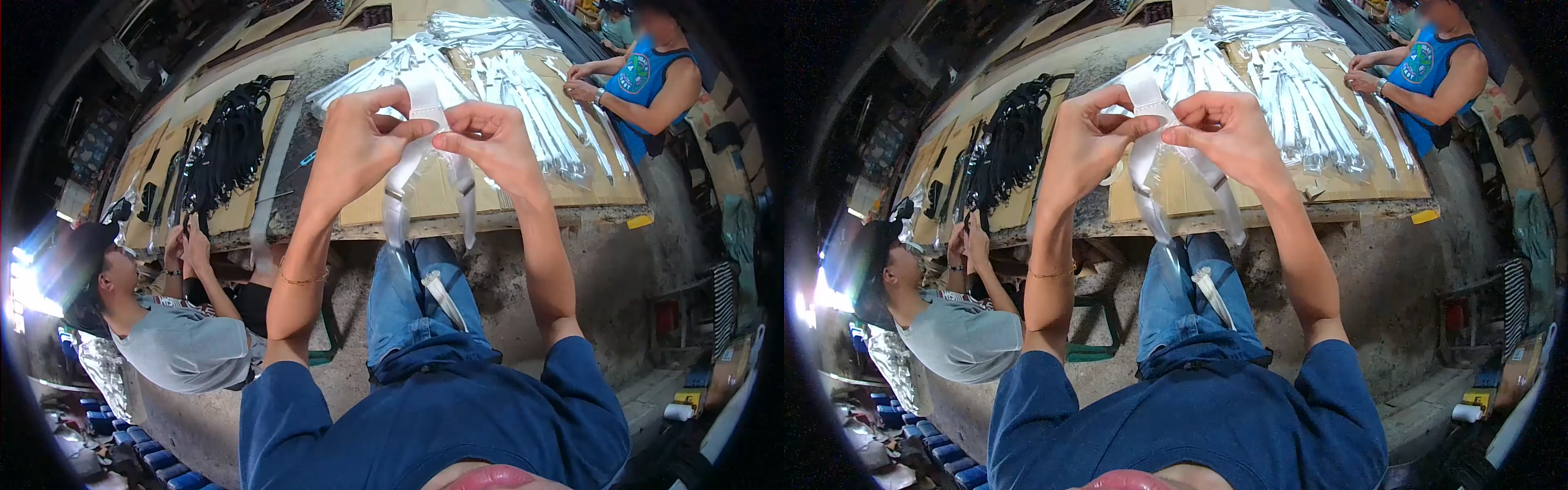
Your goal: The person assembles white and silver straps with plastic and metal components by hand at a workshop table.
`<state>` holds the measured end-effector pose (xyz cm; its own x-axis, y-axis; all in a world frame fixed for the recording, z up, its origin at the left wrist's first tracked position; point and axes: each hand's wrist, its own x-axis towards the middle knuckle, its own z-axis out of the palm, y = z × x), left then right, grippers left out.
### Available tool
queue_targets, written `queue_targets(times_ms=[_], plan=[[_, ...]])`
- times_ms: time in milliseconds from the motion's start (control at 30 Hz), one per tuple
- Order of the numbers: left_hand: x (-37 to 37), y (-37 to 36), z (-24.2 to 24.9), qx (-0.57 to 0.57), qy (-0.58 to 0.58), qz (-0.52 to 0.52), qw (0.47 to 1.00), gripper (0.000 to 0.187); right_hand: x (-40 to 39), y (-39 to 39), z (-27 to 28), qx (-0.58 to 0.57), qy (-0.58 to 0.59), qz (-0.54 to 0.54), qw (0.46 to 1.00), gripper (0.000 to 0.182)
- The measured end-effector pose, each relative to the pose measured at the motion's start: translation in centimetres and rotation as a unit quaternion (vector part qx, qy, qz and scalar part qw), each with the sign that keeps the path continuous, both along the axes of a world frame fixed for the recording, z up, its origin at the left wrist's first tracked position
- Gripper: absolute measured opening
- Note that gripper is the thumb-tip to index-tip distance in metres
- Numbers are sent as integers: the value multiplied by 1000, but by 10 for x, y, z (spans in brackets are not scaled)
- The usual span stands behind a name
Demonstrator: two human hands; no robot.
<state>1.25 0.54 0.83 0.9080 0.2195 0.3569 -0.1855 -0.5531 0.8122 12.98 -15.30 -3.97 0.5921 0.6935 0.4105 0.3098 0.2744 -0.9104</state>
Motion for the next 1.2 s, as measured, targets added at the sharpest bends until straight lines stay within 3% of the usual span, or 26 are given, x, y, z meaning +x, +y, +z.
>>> queue_targets(times_ms=[267,400,467,500,567,600,667,800,867,933,1067,1167,1200], plan=[[8,5,-5,20,-35,-4,999,16,0,-1,7,37,-23,-6,999,27],[9,4,-2,129,-48,23,990,17,7,-2,19,-84,-85,21,993,23],[8,-1,-8,-4,-113,29,993,17,7,0,20,-115,-92,11,989,22],[6,-3,-16,-4,-113,34,993,17,6,2,17,-48,-76,0,996,20],[3,-2,-41,-174,-136,5,975,18,10,8,11,25,-58,-8,998,18],[0,1,-55,-209,-68,-21,975,26,16,9,8,32,-54,-11,998,18],[-7,7,-71,-189,22,-17,982,20,19,11,1,37,-49,-16,998,19],[-13,-9,-75,-122,-11,93,988,23,10,12,-1,55,-11,16,998,24],[-11,-8,-90,88,-104,175,975,23,9,14,-1,55,9,21,998,27],[-14,-7,-105,62,-99,181,976,25,15,16,-5,97,77,22,992,27],[-36,9,-149,126,-34,144,981,31,29,8,-3,126,105,3,986,29],[-55,10,-177,84,21,125,988,29,39,-1,-2,112,100,-12,989,29],[-61,8,-182,6,55,84,995,29,43,-3,-1,116,73,-22,990,30]])
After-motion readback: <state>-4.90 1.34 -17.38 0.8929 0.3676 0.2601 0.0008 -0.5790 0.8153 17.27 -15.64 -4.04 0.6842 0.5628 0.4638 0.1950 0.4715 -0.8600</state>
